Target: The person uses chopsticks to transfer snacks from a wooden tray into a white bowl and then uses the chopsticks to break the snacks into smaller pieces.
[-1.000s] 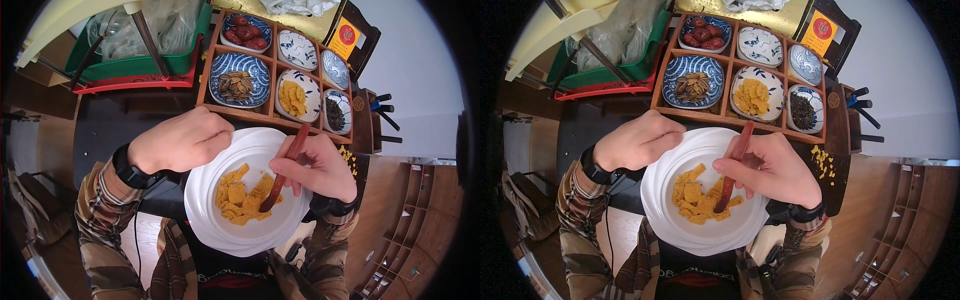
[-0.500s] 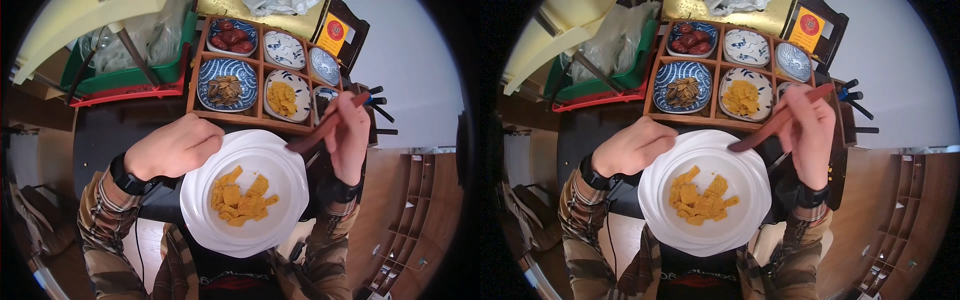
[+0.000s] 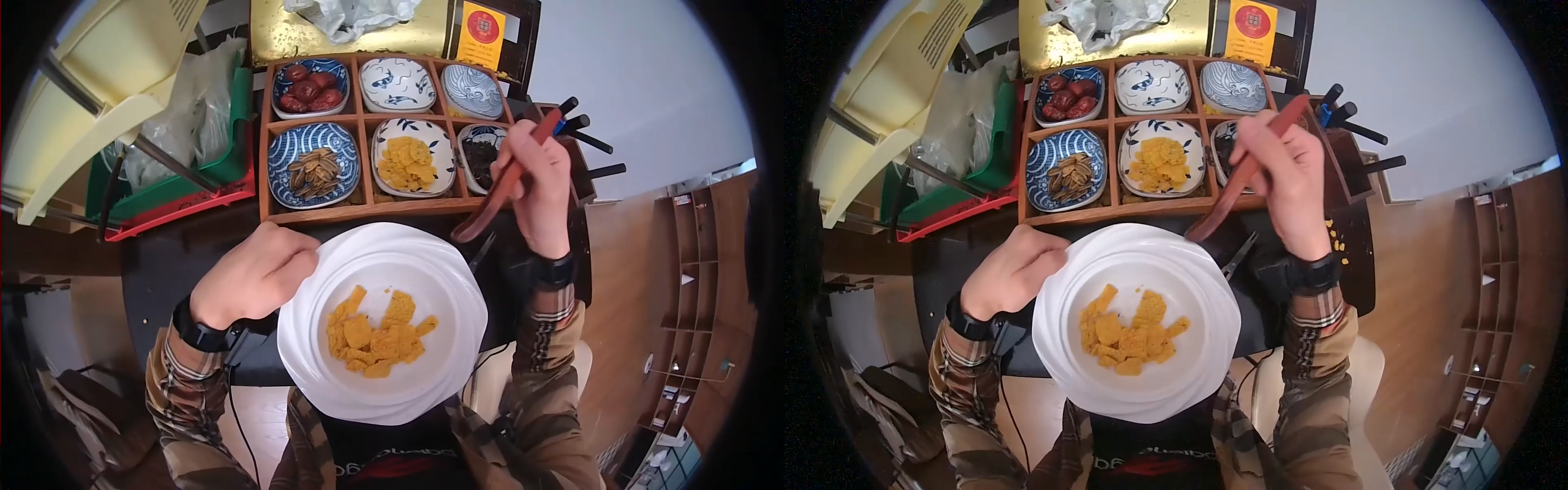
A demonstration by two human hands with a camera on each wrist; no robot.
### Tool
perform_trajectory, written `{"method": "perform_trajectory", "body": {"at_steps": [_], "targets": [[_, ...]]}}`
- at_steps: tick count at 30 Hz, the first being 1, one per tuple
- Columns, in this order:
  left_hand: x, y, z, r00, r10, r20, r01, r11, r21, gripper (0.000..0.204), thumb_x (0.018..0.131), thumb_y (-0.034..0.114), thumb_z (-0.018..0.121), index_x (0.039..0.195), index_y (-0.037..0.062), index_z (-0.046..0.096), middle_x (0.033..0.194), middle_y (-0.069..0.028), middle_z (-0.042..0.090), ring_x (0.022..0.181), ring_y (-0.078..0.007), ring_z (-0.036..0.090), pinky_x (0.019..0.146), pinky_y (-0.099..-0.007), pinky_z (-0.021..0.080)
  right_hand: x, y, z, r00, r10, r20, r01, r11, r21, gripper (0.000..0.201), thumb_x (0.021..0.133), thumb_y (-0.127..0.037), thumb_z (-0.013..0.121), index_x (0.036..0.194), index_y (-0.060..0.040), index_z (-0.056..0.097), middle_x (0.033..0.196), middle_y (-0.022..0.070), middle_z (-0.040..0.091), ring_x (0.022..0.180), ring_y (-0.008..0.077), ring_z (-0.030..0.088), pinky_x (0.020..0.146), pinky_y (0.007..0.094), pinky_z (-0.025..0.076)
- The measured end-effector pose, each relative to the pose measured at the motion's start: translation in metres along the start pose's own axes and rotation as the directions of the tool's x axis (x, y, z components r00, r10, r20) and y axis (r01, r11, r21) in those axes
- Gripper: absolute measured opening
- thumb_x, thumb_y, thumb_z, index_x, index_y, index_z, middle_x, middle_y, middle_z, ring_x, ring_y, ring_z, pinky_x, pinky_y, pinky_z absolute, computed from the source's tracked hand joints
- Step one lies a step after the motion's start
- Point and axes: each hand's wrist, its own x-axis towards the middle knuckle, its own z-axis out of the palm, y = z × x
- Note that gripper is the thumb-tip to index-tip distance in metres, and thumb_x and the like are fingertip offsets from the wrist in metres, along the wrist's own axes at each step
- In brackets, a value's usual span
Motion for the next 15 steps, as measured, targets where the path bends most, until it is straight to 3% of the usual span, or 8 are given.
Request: {"method": "perform_trajectory", "body": {"at_steps": [2, 3, 4, 6, 8, 10, 12, 15], "targets": [[0.000, -0.004, 0.002, 0.999, 0.034, -0.026, -0.034, 0.999, -0.005, 0.023, 0.088, 0.012, 0.050, 0.078, -0.0083, 0.056, 0.071, -0.0283, 0.054, 0.067, -0.0466, 0.054, 0.061, -0.0442, 0.045, -0.005, -0.006, -0.003, 0.996, 0.013, 0.086, -0.011, 1.000, -0.021, 0.030, 0.099, -0.025, 0.061, 0.078, -0.0042, 0.064, 0.069, 0.0002, 0.062, 0.051, 0.0031, 0.045, 0.047, 0.0214, 0.029], [0.000, -0.005, 0.002, 0.999, 0.036, -0.020, -0.036, 0.999, -0.005, 0.023, 0.088, 0.012, 0.050, 0.078, -0.0083, 0.056, 0.071, -0.0283, 0.054, 0.067, -0.0466, 0.054, 0.061, -0.0442, 0.045, -0.009, -0.014, 0.000, 0.972, 0.027, 0.233, -0.014, 0.998, -0.058, 0.027, 0.097, -0.023, 0.063, 0.079, -0.0033, 0.064, 0.068, 0.0007, 0.062, 0.051, 0.0038, 0.046, 0.047, 0.0220, 0.030], [0.000, -0.006, 0.002, 0.999, 0.038, -0.011, -0.038, 0.999, 0.003, 0.023, 0.087, 0.012, 0.050, 0.078, -0.0083, 0.056, 0.070, -0.0281, 0.054, 0.067, -0.0467, 0.054, 0.060, -0.0439, 0.045, -0.013, -0.019, 0.002, 0.925, 0.046, 0.376, -0.011, 0.995, -0.096, 0.024, 0.095, -0.021, 0.066, 0.079, -0.0024, 0.065, 0.068, 0.0013, 0.062, 0.051, 0.0045, 0.047, 0.048, 0.0225, 0.031], [0.000, -0.005, 0.001, 0.999, 0.040, -0.009, -0.040, 0.999, 0.010, 0.023, 0.087, 0.012, 0.050, 0.078, -0.0082, 0.056, 0.070, -0.0279, 0.054, 0.067, -0.0467, 0.053, 0.060, -0.0437, 0.045, -0.017, -0.019, 0.009, 0.788, -0.077, 0.611, 0.153, 0.986, -0.072, 0.016, 0.090, -0.016, 0.072, 0.083, -0.0027, 0.068, 0.064, 0.0018, 0.060, 0.050, 0.0059, 0.046, 0.047, 0.0245, 0.031], [0.000, -0.001, 0.000, 0.999, -0.037, 0.003, 0.037, 0.999, -0.017, 0.023, 0.087, 0.012, 0.050, 0.077, -0.0078, 0.055, 0.069, -0.0275, 0.053, 0.066, -0.0467, 0.053, 0.059, -0.0431, 0.044, -0.020, -0.038, 0.014, 0.640, 0.103, 0.762, 0.152, 0.955, -0.256, 0.012, 0.088, -0.014, 0.075, 0.086, -0.0044, 0.069, 0.060, 0.0026, 0.056, 0.049, 0.0083, 0.045, 0.047, 0.0275, 0.031], [0.000, -0.005, 0.001, 1.000, -0.008, -0.007, 0.008, 1.000, -0.012, 0.023, 0.087, 0.012, 0.050, 0.077, -0.0077, 0.055, 0.069, -0.0275, 0.053, 0.066, -0.0467, 0.052, 0.059, -0.0432, 0.044, -0.023, -0.035, 0.019, 0.605, 0.137, 0.785, 0.168, 0.941, -0.293, 0.015, 0.089, -0.019, 0.076, 0.084, -0.0067, 0.068, 0.059, 0.0032, 0.055, 0.047, 0.0137, 0.045, 0.046, 0.0308, 0.032], [0.000, -0.005, 0.002, 1.000, 0.022, -0.013, -0.022, 1.000, -0.008, 0.023, 0.087, 0.012, 0.050, 0.076, -0.0077, 0.055, 0.069, -0.0274, 0.053, 0.065, -0.0467, 0.052, 0.058, -0.0433, 0.044, -0.025, -0.034, 0.026, 0.550, 0.196, 0.812, 0.154, 0.931, -0.329, 0.008, 0.086, -0.005, 0.075, 0.085, 0.0003, 0.070, 0.076, 0.0044, 0.070, 0.061, 0.0119, 0.066, 0.050, 0.0242, 0.044], [0.000, 0.000, 0.000, 0.999, -0.044, -0.001, 0.044, 0.999, -0.019, 0.023, 0.087, 0.012, 0.050, 0.077, -0.0077, 0.055, 0.069, -0.0275, 0.053, 0.065, -0.0465, 0.052, 0.058, -0.0432, 0.044, -0.024, -0.029, 0.026, 0.526, 0.202, 0.826, 0.176, 0.924, -0.339, 0.009, 0.088, -0.005, 0.075, 0.086, 0.0013, 0.069, 0.079, 0.0055, 0.071, 0.066, 0.0150, 0.069, 0.056, 0.0253, 0.050]]}}
